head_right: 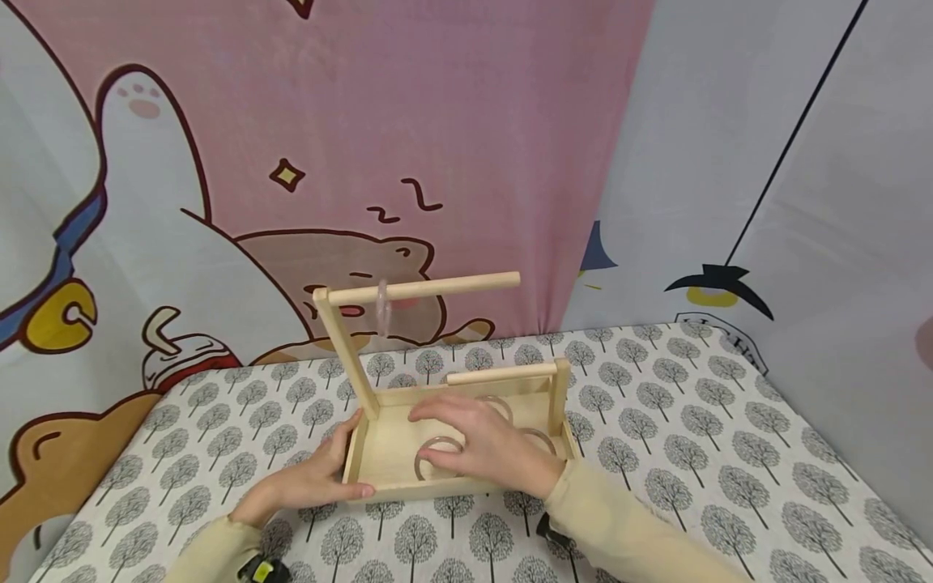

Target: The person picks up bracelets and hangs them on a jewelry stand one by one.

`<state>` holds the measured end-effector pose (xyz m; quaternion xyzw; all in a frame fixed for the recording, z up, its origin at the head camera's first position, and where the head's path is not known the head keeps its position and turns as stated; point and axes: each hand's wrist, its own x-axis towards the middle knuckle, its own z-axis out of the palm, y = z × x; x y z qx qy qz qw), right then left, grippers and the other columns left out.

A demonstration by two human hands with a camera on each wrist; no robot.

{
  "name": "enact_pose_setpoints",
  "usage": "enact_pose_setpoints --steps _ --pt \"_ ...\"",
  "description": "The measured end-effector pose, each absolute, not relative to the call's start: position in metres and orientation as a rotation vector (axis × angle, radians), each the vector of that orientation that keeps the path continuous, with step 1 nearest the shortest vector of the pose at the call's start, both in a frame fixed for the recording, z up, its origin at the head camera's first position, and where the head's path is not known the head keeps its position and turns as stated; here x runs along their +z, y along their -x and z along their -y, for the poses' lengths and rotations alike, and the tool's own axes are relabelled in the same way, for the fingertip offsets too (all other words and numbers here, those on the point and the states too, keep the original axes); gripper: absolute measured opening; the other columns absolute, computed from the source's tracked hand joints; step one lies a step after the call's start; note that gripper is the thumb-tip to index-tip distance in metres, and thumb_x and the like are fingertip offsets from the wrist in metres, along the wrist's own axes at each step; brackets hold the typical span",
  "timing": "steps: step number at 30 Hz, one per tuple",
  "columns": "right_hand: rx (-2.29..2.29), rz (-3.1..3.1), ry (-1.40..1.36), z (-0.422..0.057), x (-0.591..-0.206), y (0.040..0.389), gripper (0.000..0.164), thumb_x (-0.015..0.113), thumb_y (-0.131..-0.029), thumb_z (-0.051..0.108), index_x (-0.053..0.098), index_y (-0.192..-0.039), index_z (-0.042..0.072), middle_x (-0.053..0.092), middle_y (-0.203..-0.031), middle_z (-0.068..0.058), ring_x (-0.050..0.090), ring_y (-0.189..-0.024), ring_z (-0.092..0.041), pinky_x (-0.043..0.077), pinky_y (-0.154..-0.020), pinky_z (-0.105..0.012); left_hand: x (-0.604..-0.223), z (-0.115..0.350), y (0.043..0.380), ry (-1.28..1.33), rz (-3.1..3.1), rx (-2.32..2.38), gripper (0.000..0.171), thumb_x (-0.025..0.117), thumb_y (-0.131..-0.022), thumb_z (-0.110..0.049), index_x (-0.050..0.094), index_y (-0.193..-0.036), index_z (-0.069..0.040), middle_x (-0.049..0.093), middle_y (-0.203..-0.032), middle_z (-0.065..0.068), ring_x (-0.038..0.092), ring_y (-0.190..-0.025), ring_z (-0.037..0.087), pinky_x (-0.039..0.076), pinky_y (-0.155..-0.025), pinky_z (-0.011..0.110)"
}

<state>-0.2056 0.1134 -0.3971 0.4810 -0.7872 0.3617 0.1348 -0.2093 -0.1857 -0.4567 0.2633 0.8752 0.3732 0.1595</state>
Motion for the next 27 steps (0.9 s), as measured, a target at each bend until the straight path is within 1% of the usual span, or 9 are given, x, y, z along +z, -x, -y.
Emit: enact_pose_setpoints --steps 2,4,6,9,11,18,22,27 --pt "0.964 2.326 -1.376 -0.114 -0.4 0.203 0.046 0.078 -0.08 0.021 0.062 -0.122 0.01 0.064 -0.122 -0.002 0.058 -0.112 -0.019 0.044 -0.099 -0.042 -0.457 0.186 0.209 -0.757 -2.502 1.063 0.116 0.075 -0.083 -0.041 -0.008 -0.148 0.008 0.0 -0.153 0.034 0.007 -0.138 0.052 0.005 -0.105 0.071" --pt "0.91 2.371 -1.369 -0.115 -0.404 0.2 0.045 0.079 -0.08 0.023 0.063 -0.121 0.012 0.064 -0.121 0.0 0.058 -0.111 -0.017 0.044 -0.097 -0.042 -0.458 0.186 0.209 -0.758 -2.5 1.062 0.116 0.074 -0.083 -0.04 -0.008 -0.148 0.008 -0.001 -0.154 0.034 0.006 -0.138 0.051 0.004 -0.105 0.071" --pt "0.91 2.404 -1.369 -0.115 -0.407 0.199 0.044 0.079 -0.08 0.022 0.063 -0.12 0.011 0.064 -0.12 0.0 0.058 -0.11 -0.016 0.045 -0.097 -0.039 -0.458 0.186 0.21 -0.761 -2.501 1.063 0.116 0.074 -0.083 -0.04 -0.008 -0.148 0.008 -0.001 -0.154 0.034 0.007 -0.138 0.051 0.004 -0.105 0.071" --pt "0.998 2.441 -1.382 -0.115 -0.41 0.198 0.043 0.079 -0.08 0.016 0.063 -0.119 0.008 0.065 -0.118 -0.001 0.059 -0.109 -0.015 0.047 -0.096 -0.032 -0.457 0.186 0.209 -0.759 -2.497 1.068 0.116 0.074 -0.083 -0.04 -0.008 -0.148 0.008 -0.001 -0.154 0.034 0.006 -0.139 0.051 0.002 -0.105 0.071" --pt "1.035 2.463 -1.384 -0.116 -0.412 0.199 0.043 0.079 -0.08 0.014 0.063 -0.119 0.007 0.065 -0.118 -0.001 0.059 -0.11 -0.015 0.046 -0.097 -0.031 -0.457 0.186 0.209 -0.758 -2.497 1.069 0.116 0.074 -0.083 -0.04 -0.008 -0.148 0.008 0.0 -0.154 0.034 0.006 -0.139 0.051 0.003 -0.105 0.071" --pt "1.097 2.532 -1.35 -0.119 -0.422 0.202 0.042 0.078 -0.08 0.012 0.063 -0.12 0.008 0.065 -0.118 0.001 0.058 -0.11 -0.014 0.046 -0.097 -0.032 -0.456 0.186 0.208 -0.736 -2.509 1.046 0.116 0.074 -0.083 -0.043 -0.008 -0.149 0.006 -0.001 -0.154 0.033 0.004 -0.139 0.05 0.002 -0.107 0.069" --pt "1.101 2.607 -1.284 -0.119 -0.425 0.203 0.04 0.077 -0.08 0.012 0.064 -0.118 0.005 0.066 -0.115 -0.001 0.06 -0.107 -0.016 0.048 -0.095 -0.032 -0.456 0.186 0.209 -0.736 -2.516 1.04 0.116 0.074 -0.082 -0.043 -0.008 -0.149 0.006 -0.001 -0.154 0.033 0.004 -0.14 0.049 0.001 -0.107 0.068" --pt "1.086 2.71 -1.203 -0.12 -0.429 0.204 0.041 0.078 -0.08 0.015 0.065 -0.117 0.003 0.067 -0.111 -0.006 0.062 -0.101 -0.02 0.05 -0.091 -0.033 -0.456 0.186 0.209 -0.74 -2.517 1.031 0.117 0.074 -0.082 -0.043 -0.008 -0.149 0.006 -0.002 -0.154 0.032 0.004 -0.14 0.049 0.001 -0.108 0.067"
